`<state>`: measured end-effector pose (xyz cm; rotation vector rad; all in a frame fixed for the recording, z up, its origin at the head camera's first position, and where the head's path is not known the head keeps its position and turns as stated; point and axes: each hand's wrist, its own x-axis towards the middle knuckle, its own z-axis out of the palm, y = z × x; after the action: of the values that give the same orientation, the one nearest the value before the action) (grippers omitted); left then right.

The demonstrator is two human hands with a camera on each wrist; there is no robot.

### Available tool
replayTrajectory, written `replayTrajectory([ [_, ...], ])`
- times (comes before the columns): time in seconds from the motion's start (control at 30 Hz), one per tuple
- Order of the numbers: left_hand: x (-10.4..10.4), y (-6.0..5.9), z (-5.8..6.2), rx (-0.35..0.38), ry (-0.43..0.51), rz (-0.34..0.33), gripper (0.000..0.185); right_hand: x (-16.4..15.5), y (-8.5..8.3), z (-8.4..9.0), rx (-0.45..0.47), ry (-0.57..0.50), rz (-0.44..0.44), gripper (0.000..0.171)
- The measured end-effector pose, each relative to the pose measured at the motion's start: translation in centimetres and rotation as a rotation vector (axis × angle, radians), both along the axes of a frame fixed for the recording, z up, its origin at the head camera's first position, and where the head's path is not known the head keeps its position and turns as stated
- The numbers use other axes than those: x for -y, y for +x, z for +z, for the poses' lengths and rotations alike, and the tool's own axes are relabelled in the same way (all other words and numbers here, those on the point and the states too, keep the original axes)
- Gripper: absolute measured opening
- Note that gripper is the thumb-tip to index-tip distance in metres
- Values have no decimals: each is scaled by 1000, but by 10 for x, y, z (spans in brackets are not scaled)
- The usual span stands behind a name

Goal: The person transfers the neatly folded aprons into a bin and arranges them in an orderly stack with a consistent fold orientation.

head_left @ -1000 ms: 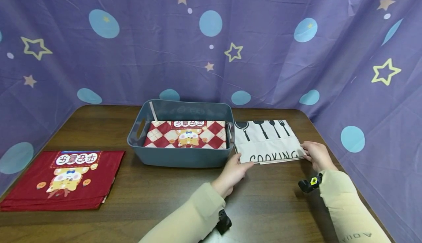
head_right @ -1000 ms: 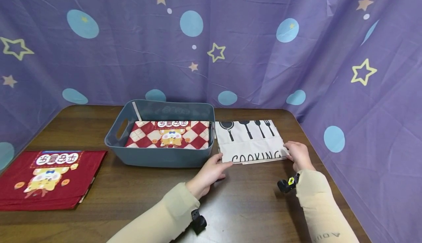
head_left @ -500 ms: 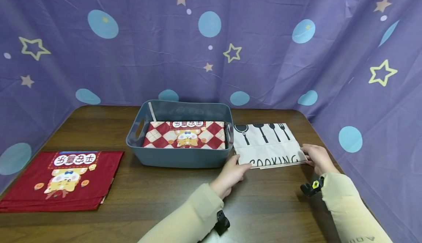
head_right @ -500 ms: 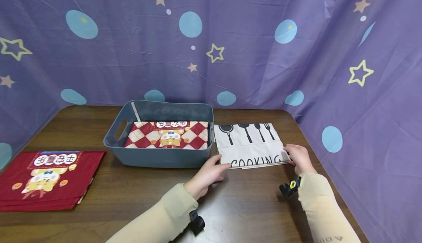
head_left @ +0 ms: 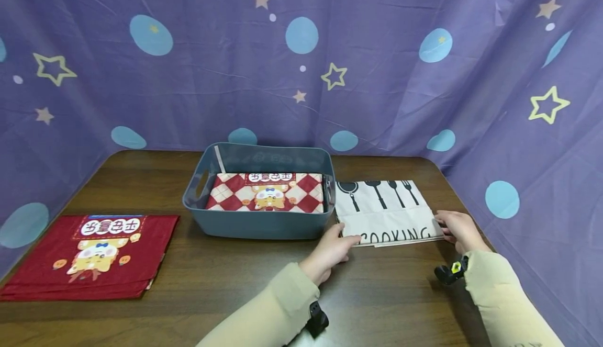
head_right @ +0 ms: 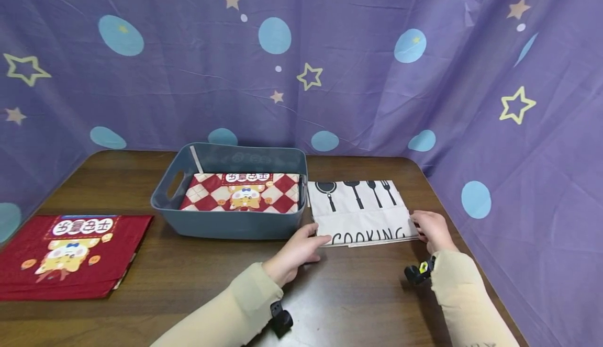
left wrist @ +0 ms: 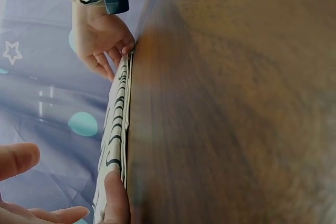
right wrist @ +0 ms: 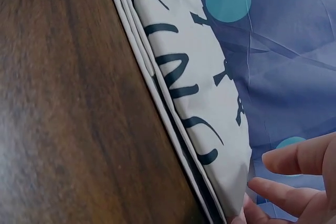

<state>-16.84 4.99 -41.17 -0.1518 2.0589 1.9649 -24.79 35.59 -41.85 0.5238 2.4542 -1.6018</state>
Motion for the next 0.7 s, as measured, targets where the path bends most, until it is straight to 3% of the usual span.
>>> replayTrajectory([
  [0.3,-2,5,2,10,-6,-21,68,-8,4,-1,-9,-22,0,49],
  [0.53,-4,9,6,23,-40,-23,67,-12,6,-1,1,3,6,15],
  [0.7,-3,12,6,22,-74,-34,66,-11,9,-2,18,17,6,24],
])
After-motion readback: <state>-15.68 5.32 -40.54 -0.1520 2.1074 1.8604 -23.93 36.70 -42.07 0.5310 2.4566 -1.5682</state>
